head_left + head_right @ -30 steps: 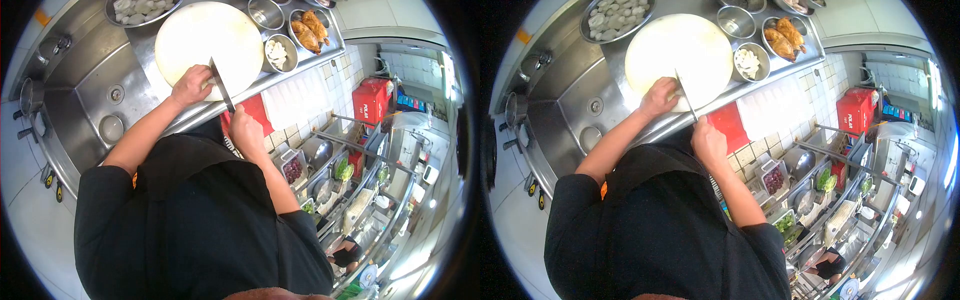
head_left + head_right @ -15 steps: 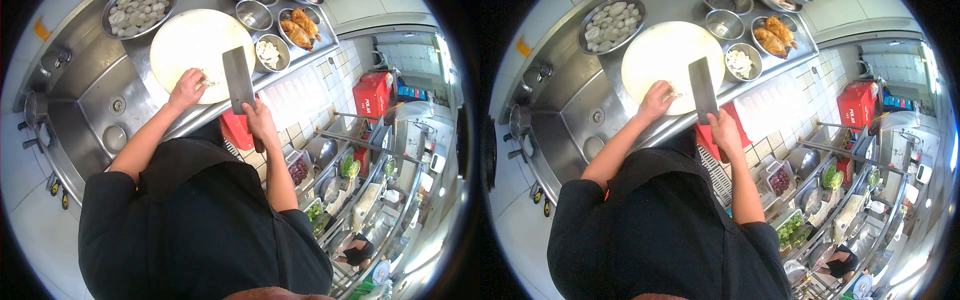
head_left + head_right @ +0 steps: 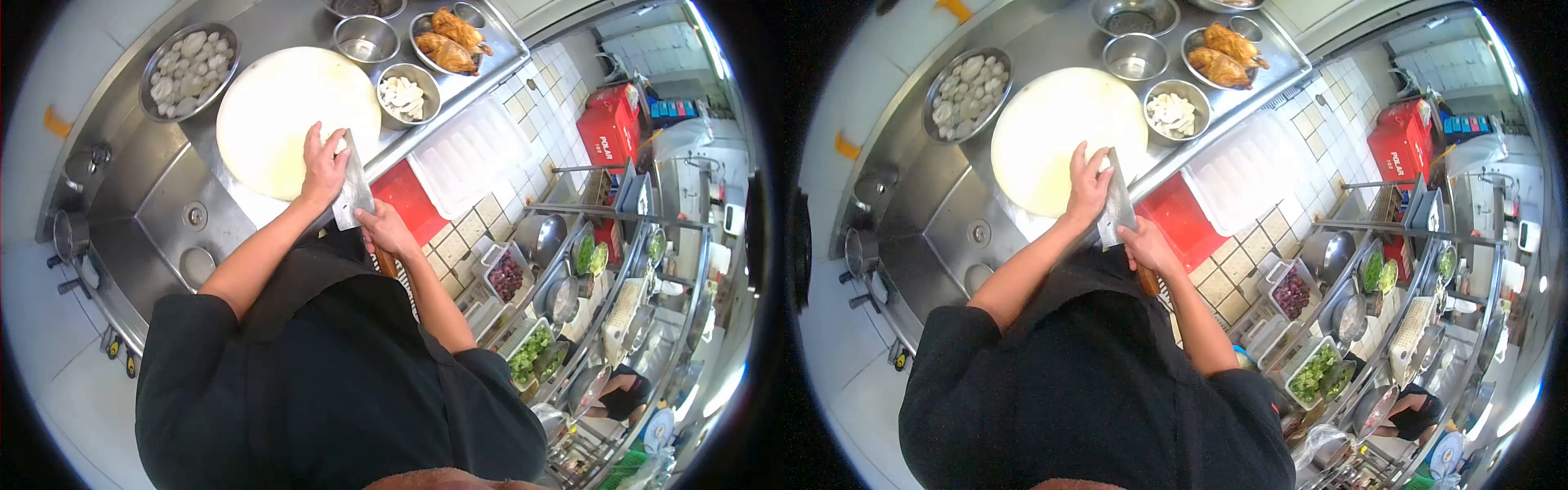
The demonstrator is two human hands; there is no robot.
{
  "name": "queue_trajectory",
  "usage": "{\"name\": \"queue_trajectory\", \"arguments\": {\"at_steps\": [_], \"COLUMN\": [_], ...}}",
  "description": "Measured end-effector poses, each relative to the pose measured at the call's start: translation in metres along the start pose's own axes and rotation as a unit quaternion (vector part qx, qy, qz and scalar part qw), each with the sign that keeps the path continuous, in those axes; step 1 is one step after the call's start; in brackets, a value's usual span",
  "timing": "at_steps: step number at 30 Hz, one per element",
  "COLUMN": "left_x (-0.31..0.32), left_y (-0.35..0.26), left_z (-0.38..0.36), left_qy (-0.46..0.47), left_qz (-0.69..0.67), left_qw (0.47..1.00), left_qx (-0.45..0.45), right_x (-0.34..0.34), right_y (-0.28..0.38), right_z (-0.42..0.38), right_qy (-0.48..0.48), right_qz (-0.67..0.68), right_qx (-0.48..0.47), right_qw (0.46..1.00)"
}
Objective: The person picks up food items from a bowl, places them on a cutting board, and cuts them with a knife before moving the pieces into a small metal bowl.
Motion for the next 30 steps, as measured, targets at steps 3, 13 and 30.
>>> {"name": "queue_trajectory", "arguments": {"at_steps": [3, 13, 30], "left_x": [0.027, 0.122, -0.307], "left_y": [-0.041, -0.033, 0.190], "left_z": [0.030, 0.103, 0.049], "left_qy": [0.017, 0.053, -0.043], "left_qz": [-0.066, 0.057, 0.357], "left_qw": [0.997, 0.990, 0.885], "left_qx": [0.044, 0.120, -0.296], "right_x": [-0.030, -0.100, -0.026], "right_y": [0.025, 0.019, 0.019], "right_z": [-0.015, -0.026, 0.008], "right_qy": [-0.063, -0.273, -0.147], "right_qz": [0.014, 0.078, -0.133], "right_qx": [-0.022, -0.040, -0.038], "right_qw": [0.998, 0.958, 0.979]}}
Point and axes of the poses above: each hand's wrist, its own z-axis towards the middle knuckle, its own x-axis out of the palm, y = z × x, the point moved 5 cm from there along z, towards the middle knuckle, and after that the axes turned 8 degrees about -y, right-handed, at the moved point
